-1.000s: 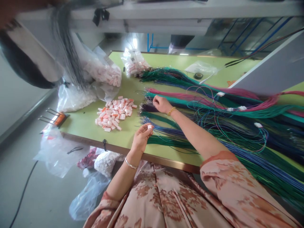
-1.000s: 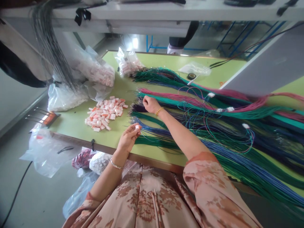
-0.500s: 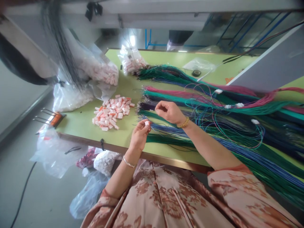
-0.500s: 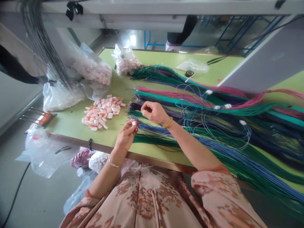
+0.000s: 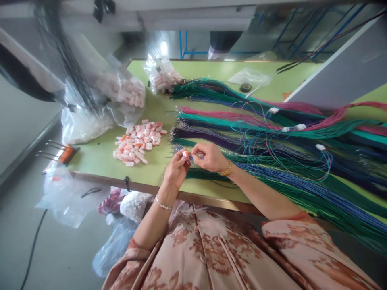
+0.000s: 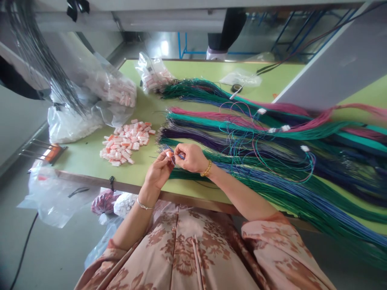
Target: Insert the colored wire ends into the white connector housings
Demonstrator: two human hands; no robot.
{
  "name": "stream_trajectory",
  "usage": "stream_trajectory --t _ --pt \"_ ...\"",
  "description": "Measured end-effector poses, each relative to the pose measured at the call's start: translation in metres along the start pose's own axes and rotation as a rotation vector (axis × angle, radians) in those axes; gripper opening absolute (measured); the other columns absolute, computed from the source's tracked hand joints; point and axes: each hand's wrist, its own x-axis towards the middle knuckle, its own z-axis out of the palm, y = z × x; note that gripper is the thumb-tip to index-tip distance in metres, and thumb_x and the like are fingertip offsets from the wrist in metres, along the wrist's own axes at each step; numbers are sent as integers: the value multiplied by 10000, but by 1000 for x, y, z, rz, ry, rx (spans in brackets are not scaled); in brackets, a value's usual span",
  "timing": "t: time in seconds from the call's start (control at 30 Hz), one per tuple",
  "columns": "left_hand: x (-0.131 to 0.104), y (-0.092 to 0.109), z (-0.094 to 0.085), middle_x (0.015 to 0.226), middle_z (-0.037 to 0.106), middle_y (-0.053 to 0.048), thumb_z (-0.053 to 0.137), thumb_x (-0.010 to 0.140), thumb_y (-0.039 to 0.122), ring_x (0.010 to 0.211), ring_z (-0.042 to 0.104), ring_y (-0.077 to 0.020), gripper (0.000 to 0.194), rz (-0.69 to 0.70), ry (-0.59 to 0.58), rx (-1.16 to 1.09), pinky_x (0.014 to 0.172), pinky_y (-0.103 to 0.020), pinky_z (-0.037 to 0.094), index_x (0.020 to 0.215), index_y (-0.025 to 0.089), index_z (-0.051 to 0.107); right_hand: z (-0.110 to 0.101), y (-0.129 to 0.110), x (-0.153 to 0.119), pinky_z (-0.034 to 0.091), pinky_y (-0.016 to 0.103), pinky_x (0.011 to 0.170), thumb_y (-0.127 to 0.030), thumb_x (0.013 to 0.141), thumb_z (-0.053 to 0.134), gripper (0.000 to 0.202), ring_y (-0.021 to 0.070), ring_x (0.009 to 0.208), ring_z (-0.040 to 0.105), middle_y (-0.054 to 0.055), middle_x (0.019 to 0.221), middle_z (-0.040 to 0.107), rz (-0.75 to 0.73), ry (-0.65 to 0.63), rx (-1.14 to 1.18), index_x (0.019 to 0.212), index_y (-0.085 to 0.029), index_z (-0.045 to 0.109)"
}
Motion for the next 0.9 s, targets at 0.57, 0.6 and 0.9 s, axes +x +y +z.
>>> stream_trajectory --t 0.57,0.6,0.9 --pt "0 -2 -2 817 613 -2 723 707 125 706 545 -87 208 16 2 -5 758 -236 447 892 183 647 8 -2 -6 348 230 576 -264 789 533 111 111 567 476 7 634 585 -4 52 -225 727 -188 584" --pt "0 -2 -2 815 615 -2 723 705 120 707 546 -87 209 18 6 -11 755 -233 447 889 181 647 9 -1 -6 347 229 574 -264 789 533 111 110 564 474 8 632 586 -7 51 -232 729 -187 586" --pt "1 -5 -5 821 623 1 742 702 141 694 551 -82 237 20 10 9 746 -234 456 908 187 635 13 0 -6 349 231 576 -256 750 543 90 109 553 454 10 629 584 -4 52 -240 728 -183 592"
